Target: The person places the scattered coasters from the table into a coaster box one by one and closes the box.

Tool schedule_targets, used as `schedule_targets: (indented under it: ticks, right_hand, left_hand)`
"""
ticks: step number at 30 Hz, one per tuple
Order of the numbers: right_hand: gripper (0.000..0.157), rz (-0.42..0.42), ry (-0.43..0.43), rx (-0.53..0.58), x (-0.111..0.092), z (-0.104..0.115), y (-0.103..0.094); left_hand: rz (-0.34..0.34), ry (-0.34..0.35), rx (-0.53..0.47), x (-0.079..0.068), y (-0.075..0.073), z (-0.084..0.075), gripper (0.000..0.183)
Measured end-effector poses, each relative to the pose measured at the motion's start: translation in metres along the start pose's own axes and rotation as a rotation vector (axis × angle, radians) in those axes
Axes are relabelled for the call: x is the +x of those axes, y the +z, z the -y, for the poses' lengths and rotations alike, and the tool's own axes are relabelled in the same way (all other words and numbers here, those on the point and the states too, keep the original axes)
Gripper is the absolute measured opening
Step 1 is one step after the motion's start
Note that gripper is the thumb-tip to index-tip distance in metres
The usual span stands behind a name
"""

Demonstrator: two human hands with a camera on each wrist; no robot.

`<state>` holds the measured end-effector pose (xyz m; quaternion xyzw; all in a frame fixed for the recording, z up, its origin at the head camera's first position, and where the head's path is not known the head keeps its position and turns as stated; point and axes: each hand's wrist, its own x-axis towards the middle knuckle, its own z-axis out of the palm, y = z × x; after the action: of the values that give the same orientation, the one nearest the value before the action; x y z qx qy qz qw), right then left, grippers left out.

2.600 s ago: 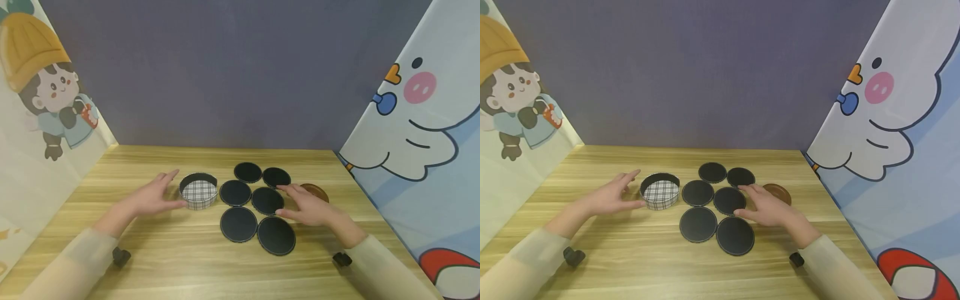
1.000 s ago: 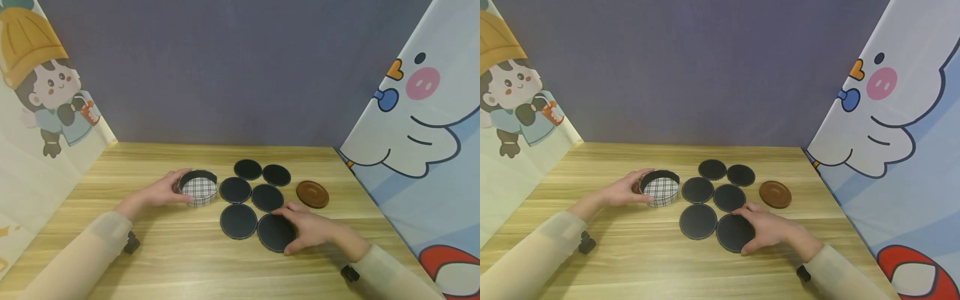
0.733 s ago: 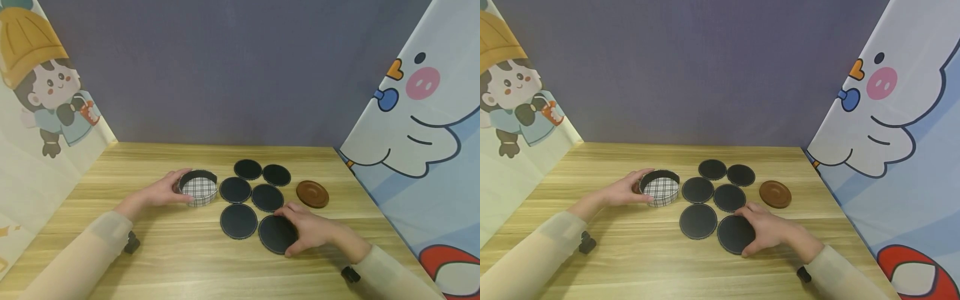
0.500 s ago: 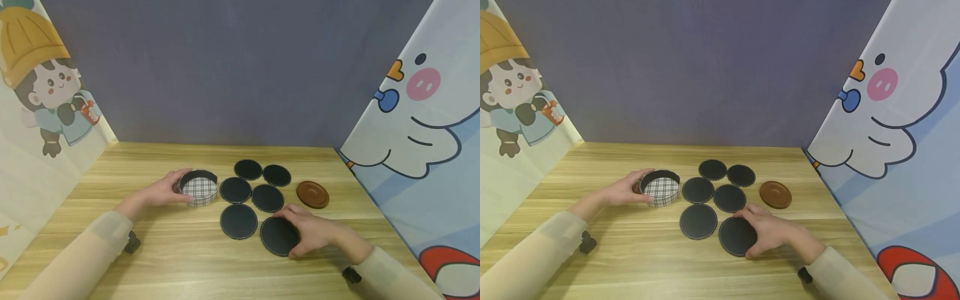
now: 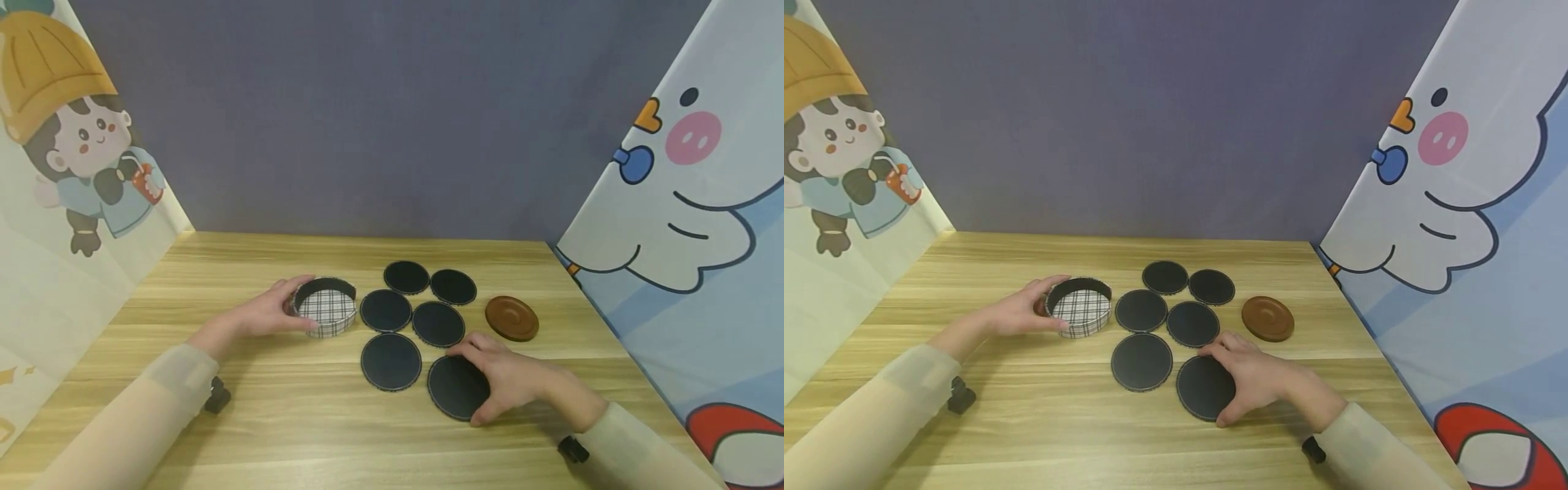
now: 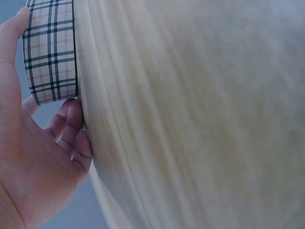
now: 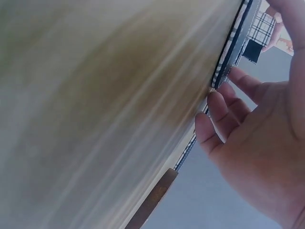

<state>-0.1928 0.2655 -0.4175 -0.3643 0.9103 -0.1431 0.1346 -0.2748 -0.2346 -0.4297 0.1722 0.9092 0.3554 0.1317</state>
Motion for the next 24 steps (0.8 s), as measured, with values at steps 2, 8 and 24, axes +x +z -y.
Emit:
schedule_targets:
  ticks: [2,8,24]
  right_hand:
    - [0.106,-0.002,-0.004,-0.011,0.0005,-0.0001,0.0004]
    - [0.104,-0.024,-0.030,-0.048,0.0008,-0.0003,0.0005]
    - [0.109,-0.135,0.011,0.010,0.0043,0.0017,-0.0069]
  left_hand:
    - [0.000,0.001,0.002,0.0005,0.0001,0.0003,0.117]
    - [0.003,0.001,-0.002,0.0004,0.0002,-0.0005,0.116]
    - [-0.002,0.001,-0.005,-0.0018,0.0003,-0.0038,0.117]
